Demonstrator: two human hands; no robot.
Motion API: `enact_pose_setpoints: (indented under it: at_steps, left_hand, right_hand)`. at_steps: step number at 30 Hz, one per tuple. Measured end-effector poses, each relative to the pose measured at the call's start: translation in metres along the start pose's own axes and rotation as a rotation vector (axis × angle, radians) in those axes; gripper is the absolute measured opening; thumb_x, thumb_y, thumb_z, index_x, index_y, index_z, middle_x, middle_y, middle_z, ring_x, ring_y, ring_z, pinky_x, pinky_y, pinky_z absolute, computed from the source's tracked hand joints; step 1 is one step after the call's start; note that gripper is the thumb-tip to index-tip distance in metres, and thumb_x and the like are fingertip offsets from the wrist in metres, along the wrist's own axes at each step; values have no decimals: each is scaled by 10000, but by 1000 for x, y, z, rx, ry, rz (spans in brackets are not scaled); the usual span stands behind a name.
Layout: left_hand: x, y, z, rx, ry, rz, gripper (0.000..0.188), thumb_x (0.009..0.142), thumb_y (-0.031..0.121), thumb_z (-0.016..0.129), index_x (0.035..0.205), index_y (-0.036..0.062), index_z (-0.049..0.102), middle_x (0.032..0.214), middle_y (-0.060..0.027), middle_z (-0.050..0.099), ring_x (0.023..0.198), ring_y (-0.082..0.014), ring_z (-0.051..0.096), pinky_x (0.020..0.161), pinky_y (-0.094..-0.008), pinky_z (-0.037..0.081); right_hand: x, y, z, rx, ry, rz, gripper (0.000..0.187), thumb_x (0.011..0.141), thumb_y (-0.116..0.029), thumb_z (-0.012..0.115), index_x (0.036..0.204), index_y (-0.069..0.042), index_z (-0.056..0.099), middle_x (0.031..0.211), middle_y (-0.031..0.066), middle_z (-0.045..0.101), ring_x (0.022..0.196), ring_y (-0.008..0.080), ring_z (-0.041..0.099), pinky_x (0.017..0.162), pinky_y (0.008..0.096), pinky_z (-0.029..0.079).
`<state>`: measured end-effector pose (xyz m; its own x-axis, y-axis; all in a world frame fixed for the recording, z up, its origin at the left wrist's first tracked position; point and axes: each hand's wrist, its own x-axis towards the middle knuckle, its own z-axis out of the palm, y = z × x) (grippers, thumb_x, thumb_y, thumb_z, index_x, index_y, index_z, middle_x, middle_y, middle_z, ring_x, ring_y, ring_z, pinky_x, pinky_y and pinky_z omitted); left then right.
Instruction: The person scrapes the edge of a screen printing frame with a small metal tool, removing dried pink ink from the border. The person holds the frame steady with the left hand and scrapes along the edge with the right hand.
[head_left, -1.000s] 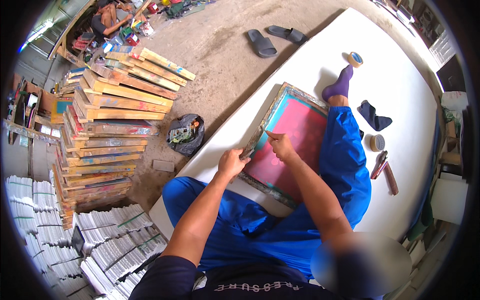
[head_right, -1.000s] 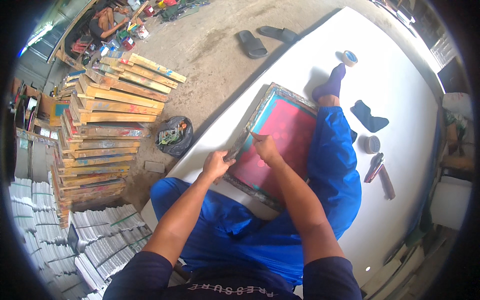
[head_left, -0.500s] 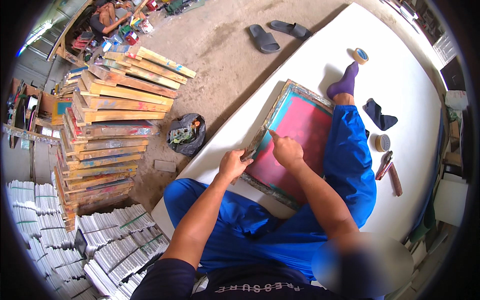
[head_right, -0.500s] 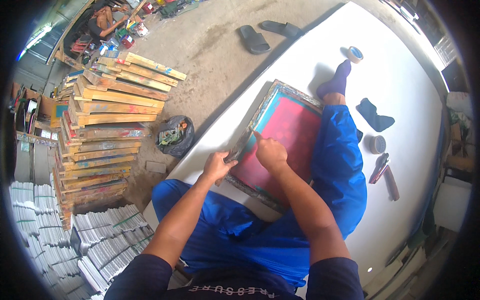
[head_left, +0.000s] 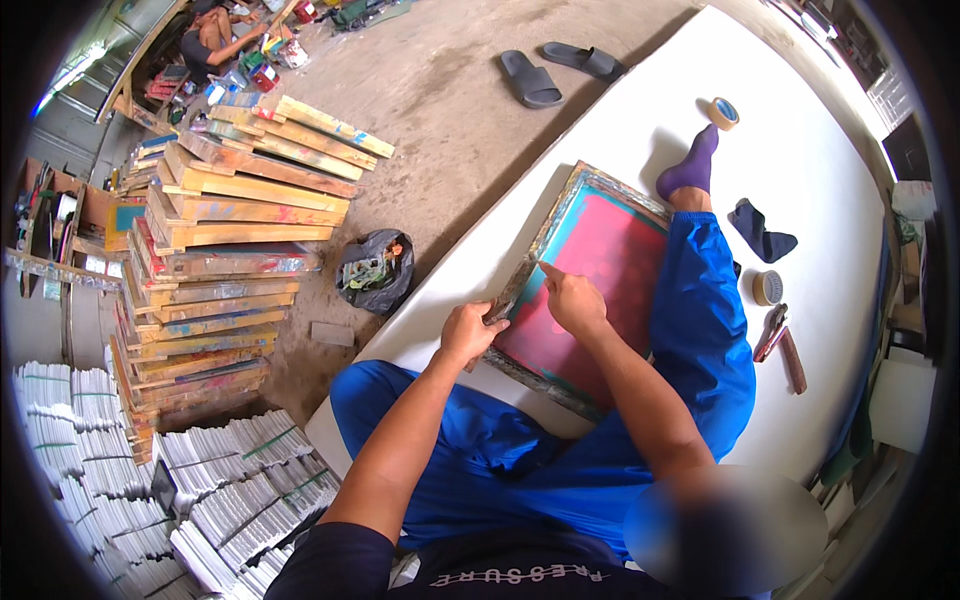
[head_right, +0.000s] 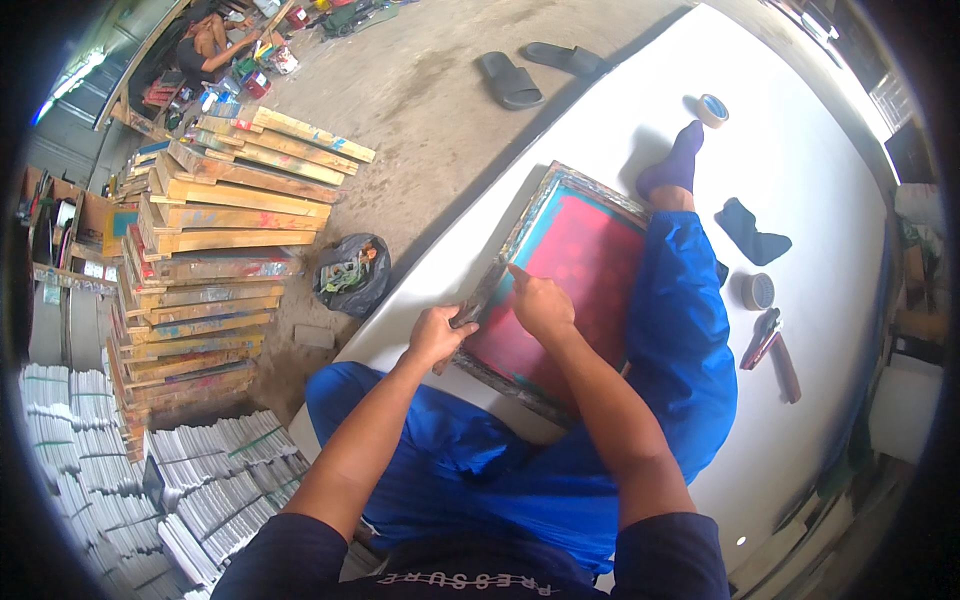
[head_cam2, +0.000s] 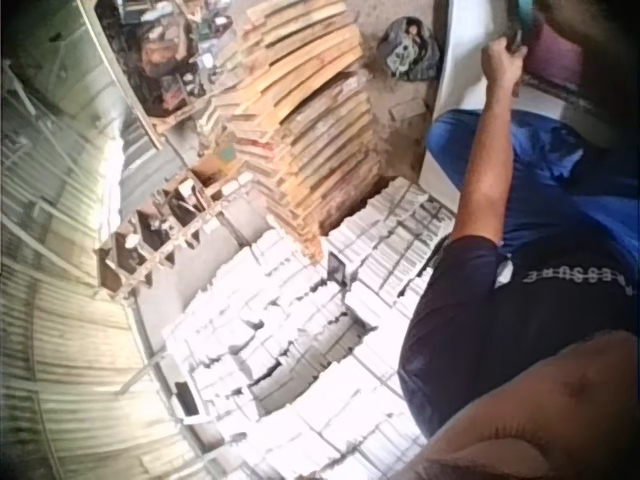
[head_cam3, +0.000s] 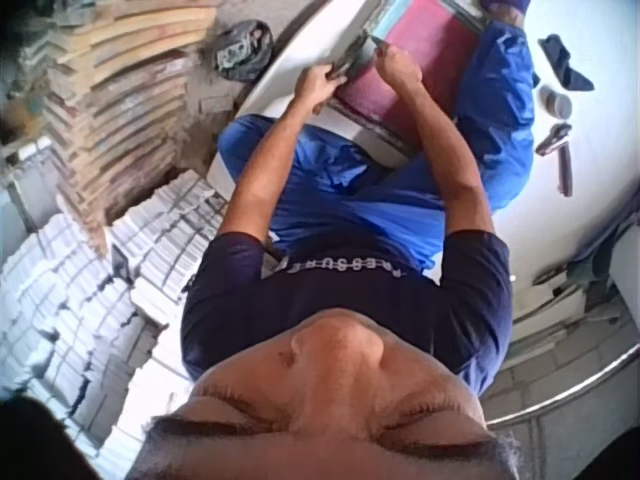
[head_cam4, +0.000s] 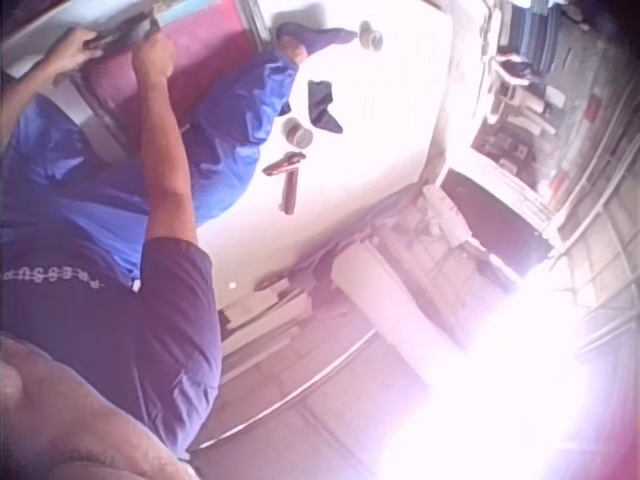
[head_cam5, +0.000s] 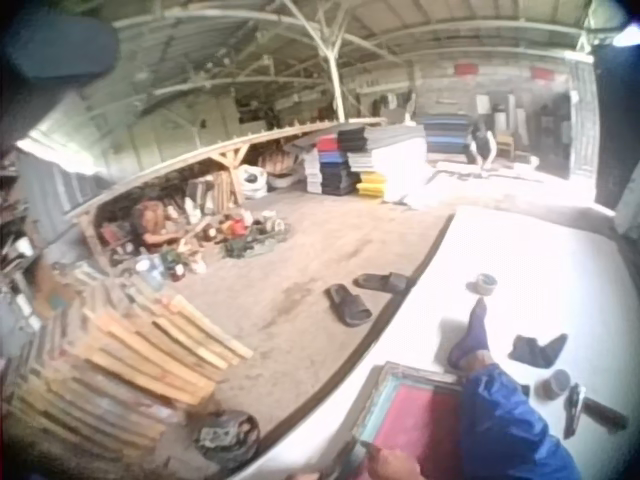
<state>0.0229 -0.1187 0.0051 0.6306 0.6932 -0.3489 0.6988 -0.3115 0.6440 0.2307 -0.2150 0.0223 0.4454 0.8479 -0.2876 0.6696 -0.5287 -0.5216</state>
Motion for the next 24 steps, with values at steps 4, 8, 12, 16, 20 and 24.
enact_pose_setpoints:
  at_steps: [4,8,12,16,20,24]
  left_hand:
    - [2,-10,4,5,44,79,425,837,341,843,1171,90,765,1019,-157,759,906,-353,738,794,-429,554]
    - [3,-14,6,2,37,101,391,836,319,833,1142,86,759,1033,-161,755,955,-383,727,836,-470,563]
    - [5,-12,9,-24,70,154,384,828,294,834,1131,73,757,1028,-173,751,951,-389,725,833,-471,565]
    - [4,-13,12,33,96,181,373,826,264,827,1136,69,754,1028,-179,749,951,-392,724,838,-472,566]
    - [3,-10,5,24,56,141,382,829,261,821,1160,84,751,1040,-179,752,959,-394,725,852,-474,567]
    - [4,-2,3,52,56,126,405,828,268,822,1188,96,748,1055,-169,757,967,-388,727,857,-469,569]
  right_hand:
    - [-8,1,1,-24,24,3,418,1024,-219,512,1432,-219,605,940,231,745,908,431,730,823,548,583]
    - [-7,-5,-3,-90,-10,-4,439,1008,-196,523,1441,-198,597,922,231,743,892,431,731,811,544,584]
    - [-8,-9,12,-286,8,-8,470,1001,-178,527,1470,-174,564,910,241,742,873,423,737,801,548,586]
    - [1,1,11,87,-81,58,520,1003,-185,526,1523,-175,505,915,254,739,892,421,741,821,551,588]
    - [-6,-8,9,-112,-98,49,552,1003,-195,534,1552,-182,473,922,258,737,916,426,740,840,554,585]
    - [-1,-3,7,80,-34,43,552,996,-151,519,1547,-162,482,943,240,748,914,412,749,835,540,599]
